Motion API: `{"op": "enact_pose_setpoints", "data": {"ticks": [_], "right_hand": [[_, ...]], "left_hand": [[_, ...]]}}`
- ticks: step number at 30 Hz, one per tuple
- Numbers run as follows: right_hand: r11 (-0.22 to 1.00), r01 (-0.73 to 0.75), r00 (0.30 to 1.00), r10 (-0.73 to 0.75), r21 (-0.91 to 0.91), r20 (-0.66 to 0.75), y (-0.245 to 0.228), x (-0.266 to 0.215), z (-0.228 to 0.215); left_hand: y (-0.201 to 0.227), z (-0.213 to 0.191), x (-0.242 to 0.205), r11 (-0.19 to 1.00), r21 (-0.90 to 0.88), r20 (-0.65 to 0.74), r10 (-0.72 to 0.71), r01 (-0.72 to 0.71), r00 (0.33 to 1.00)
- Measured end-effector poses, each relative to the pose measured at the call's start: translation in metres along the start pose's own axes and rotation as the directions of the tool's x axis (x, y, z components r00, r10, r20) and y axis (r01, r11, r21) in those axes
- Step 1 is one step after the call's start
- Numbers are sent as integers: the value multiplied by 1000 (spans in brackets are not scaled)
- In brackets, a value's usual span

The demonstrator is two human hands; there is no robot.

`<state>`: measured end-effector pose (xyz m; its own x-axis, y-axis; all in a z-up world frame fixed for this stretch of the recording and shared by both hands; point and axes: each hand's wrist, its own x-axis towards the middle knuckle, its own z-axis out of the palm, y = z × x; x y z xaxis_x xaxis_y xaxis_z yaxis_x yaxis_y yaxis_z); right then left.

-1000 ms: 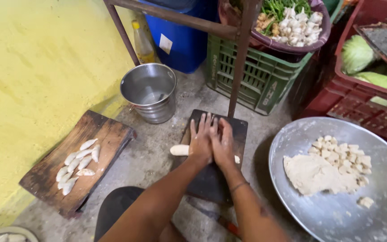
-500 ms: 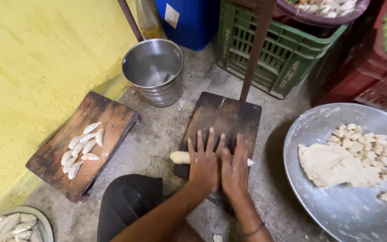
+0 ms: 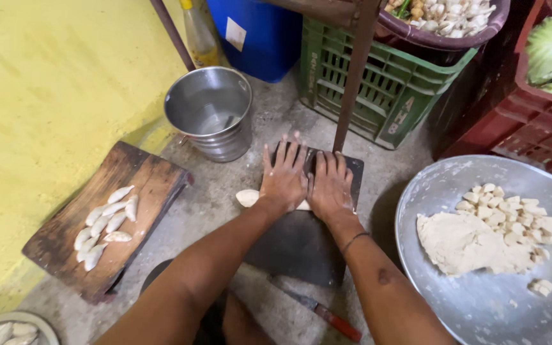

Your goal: The person rolls pieces of dough into long cylindrical shapes on a wooden board by hand and then uses a knife to cut the rolled dough into small, uniform pieces.

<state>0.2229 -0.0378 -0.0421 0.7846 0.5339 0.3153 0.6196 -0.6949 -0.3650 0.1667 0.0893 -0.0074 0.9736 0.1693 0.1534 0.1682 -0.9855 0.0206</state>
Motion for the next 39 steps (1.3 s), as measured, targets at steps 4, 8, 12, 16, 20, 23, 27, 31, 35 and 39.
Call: {"op": "enact_pose_setpoints", "data": {"ticks": [4,8,12,16,20,23,27,31,35,39], "right_hand": [[973,163,982,-145,-164,117,-7,-43,-24],[966,169,961,-116,-197,253,-33,-104,-53],[967,122,986,-94,-224,135,-54,-167,-55],[976,-107,977,138,-188,161,-58,-175,-43],[967,-184,968,209,-175,138,-43,-124,-32],[959,-243,956,262,-145,130,-32,-94,-28],[950,-257,949,282,-178,138,-16,-36,-24],[958,-248,959,264,-145,103,-8,7,-25],[959,-136,983,161,-249,82,-14,-18,-18],[953,-46,990,83,-298,111,-17,-71,-25]], "left_hand": [[8,-9,-54,995,-54,13,90,-89,996],[11,-17,-123,978,-110,58,186,-179,981],[29,-24,-187,974,-173,60,155,-143,986],[49,-15,-182,982,-189,5,1,-1,1000],[42,-7,-141,987,-133,-42,-92,85,995],[37,-3,-110,986,-111,8,-127,127,992],[27,-3,-54,980,-61,44,-186,188,982],[7,-12,9,970,-140,136,-178,196,975],[2,-4,-18,991,-94,-63,91,-96,994],[4,4,-65,966,-42,-7,254,-254,967]]}}
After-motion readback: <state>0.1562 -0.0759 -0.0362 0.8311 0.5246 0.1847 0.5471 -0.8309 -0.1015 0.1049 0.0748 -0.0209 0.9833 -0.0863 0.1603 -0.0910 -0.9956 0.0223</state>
